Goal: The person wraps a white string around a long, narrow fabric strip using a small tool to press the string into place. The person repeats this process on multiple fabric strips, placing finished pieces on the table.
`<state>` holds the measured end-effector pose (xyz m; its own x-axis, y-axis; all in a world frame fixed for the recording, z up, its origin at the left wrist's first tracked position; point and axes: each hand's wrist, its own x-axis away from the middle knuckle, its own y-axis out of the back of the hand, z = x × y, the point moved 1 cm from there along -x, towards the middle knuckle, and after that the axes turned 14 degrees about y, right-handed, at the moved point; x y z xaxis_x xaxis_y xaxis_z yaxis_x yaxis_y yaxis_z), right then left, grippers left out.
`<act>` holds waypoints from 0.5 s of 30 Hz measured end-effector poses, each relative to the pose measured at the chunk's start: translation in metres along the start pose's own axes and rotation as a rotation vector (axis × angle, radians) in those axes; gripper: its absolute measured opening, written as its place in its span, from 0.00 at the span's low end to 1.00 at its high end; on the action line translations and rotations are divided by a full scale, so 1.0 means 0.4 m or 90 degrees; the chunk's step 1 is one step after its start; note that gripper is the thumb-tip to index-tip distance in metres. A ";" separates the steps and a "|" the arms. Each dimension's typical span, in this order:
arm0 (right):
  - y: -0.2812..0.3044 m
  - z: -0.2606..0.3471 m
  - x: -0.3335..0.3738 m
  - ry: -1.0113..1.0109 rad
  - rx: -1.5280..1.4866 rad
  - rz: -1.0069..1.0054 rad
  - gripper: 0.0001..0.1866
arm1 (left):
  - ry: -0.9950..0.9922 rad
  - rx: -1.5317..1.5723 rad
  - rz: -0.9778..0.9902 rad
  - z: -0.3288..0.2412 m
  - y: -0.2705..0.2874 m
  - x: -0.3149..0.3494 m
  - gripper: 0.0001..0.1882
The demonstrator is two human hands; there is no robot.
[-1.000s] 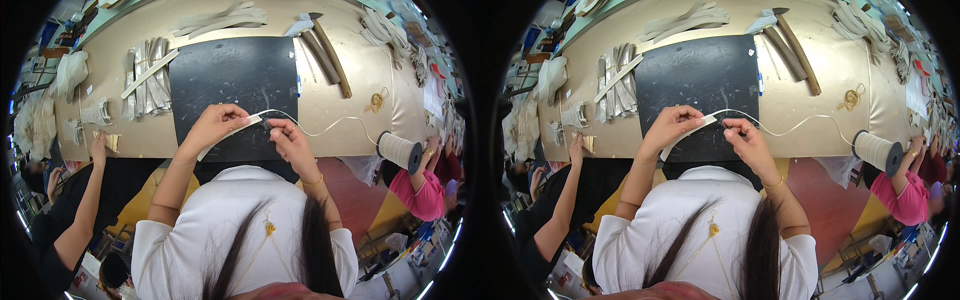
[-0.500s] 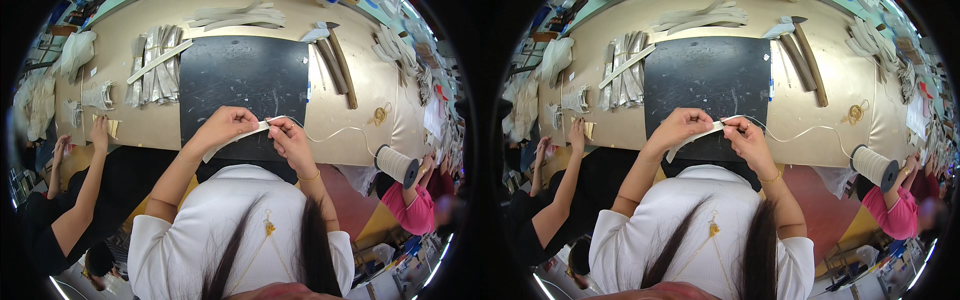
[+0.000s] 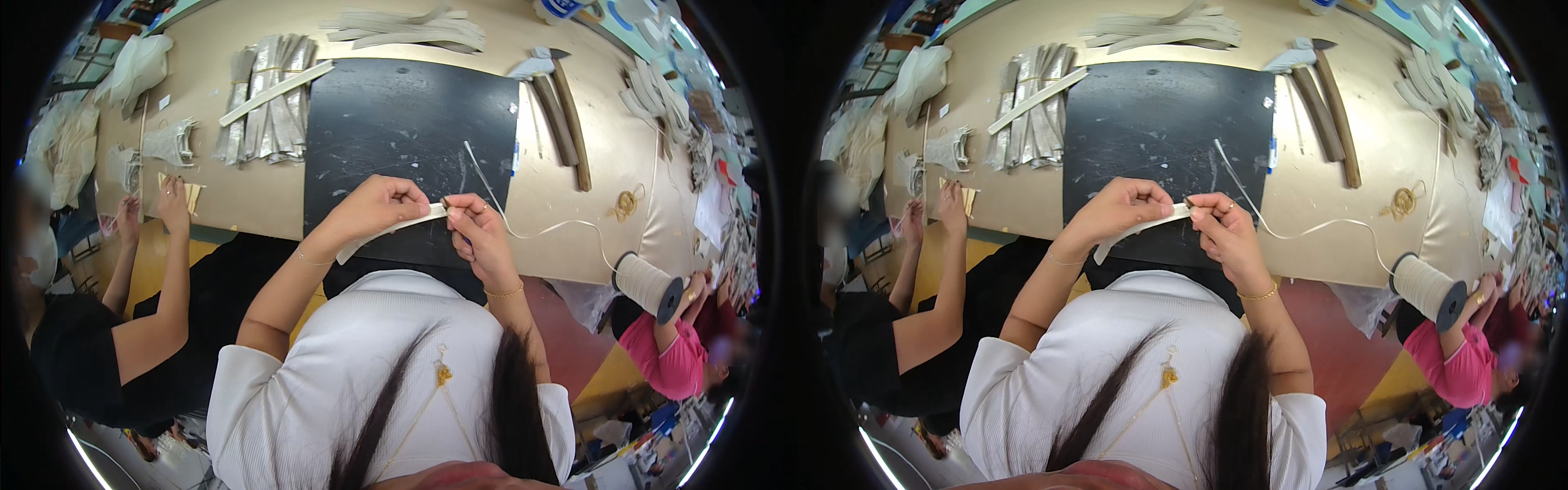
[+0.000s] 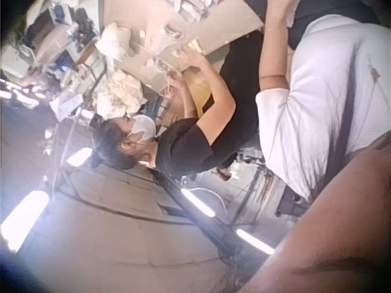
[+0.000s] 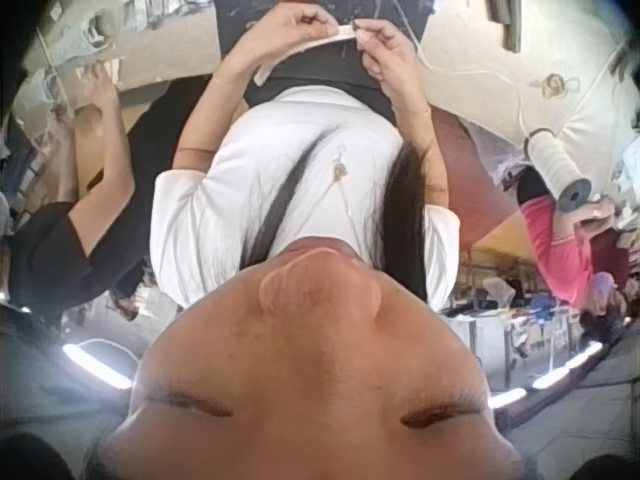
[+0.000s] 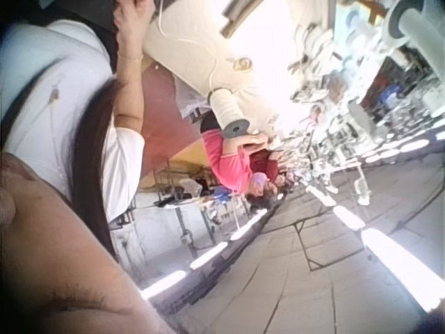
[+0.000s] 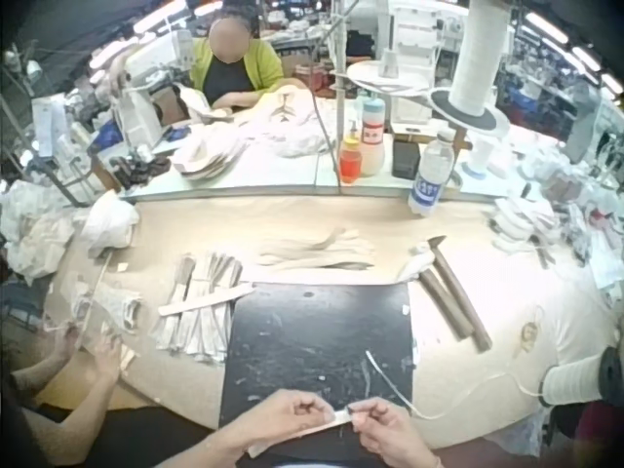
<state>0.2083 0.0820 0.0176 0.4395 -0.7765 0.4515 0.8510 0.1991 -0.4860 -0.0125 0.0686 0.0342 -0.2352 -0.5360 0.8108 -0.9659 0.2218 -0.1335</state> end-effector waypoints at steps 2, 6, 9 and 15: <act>-0.014 0.013 0.005 -0.009 0.045 -0.003 0.14 | -0.016 -0.044 -0.014 -0.008 0.011 0.020 0.08; -0.017 0.019 0.016 0.073 0.158 0.047 0.19 | -0.079 -0.073 -0.073 0.003 0.122 0.077 0.08; -0.005 0.034 0.019 0.096 0.209 0.069 0.19 | -0.133 -0.171 -0.177 -0.049 0.263 0.146 0.08; -0.015 0.082 0.002 0.143 0.426 -0.054 0.08 | -0.188 -0.513 -0.379 -0.217 0.472 0.098 0.13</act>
<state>0.2129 0.0998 0.0453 0.3560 -0.8954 0.2676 0.9049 0.4018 0.1406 -0.1949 0.1602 0.0903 0.1338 -0.8908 0.4342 -0.6017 0.2751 0.7498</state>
